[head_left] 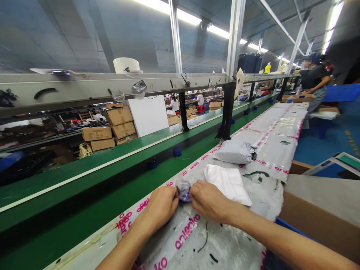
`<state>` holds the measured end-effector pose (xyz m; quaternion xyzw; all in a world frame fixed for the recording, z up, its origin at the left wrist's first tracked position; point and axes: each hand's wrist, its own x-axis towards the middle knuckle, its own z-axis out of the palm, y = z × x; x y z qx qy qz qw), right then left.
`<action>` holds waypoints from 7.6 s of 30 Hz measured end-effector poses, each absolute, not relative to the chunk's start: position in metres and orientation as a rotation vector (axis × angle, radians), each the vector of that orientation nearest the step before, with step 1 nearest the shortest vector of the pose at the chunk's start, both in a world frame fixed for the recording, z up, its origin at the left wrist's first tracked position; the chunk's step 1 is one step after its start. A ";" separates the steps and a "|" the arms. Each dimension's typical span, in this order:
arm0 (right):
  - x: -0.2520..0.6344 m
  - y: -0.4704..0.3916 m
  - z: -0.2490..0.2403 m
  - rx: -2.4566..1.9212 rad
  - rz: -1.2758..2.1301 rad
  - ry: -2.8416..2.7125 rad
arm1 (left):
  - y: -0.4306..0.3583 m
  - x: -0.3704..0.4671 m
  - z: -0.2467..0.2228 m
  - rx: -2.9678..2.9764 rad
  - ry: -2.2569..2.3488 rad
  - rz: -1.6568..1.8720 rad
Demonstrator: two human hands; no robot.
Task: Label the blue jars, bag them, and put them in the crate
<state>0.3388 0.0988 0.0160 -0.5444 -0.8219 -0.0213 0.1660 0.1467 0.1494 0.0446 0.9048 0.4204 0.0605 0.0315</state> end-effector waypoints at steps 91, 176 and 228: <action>0.427 0.050 0.015 -1.890 0.246 -1.790 | 0.168 0.221 0.041 2.651 1.259 0.430; 0.435 0.059 0.013 -1.545 1.046 -1.091 | 0.119 0.257 0.026 2.988 0.844 0.456; 0.468 0.026 0.087 -0.994 0.207 -0.680 | 0.097 0.225 0.048 3.221 1.172 -0.008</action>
